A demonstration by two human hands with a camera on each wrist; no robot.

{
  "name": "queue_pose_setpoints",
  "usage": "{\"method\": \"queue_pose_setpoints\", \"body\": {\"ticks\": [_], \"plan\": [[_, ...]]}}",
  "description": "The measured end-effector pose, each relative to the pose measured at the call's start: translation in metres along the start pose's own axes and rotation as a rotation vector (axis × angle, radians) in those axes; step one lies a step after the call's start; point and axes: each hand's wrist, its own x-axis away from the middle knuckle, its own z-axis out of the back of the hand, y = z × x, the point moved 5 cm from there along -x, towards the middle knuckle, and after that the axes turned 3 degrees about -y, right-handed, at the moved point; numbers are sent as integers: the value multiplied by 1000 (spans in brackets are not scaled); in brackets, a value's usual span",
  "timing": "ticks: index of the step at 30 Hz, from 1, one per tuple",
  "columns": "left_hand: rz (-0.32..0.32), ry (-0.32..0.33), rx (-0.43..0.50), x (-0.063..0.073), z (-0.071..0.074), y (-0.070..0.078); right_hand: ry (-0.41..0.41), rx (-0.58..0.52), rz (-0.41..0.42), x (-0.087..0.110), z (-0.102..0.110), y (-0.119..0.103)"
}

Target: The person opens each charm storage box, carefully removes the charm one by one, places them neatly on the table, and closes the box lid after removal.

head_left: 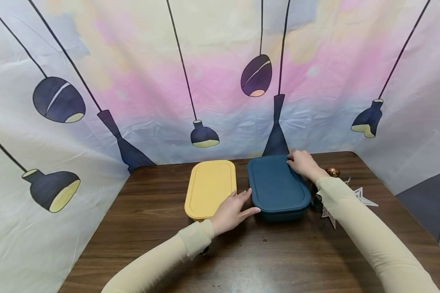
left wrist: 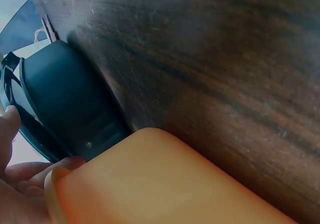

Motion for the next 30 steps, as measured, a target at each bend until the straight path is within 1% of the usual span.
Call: {"method": "queue_pose_setpoints", "body": {"ticks": [5,9,13,16,19,25,30], "plan": [[-21,14,-30,-2,0,1,-54,-32,-11,1,0,1],[-29,26,-39,-3,0,2,-70,-65,-15,1,-1,3],[-28,5,-64,-3,-3,5,-84,-60,-28,0,-4,7],[-23,-10,-112,-2,-6,8,-92,-44,-42,1,-4,7],[-12,-8,-147,-2,-8,10,-107,-40,-52,2,-3,7],[-7,10,-140,-4,-13,8,-133,-57,-65,1,-2,8],[2,18,-122,-6,-13,7,-155,-75,-71,-4,-6,12]]}}
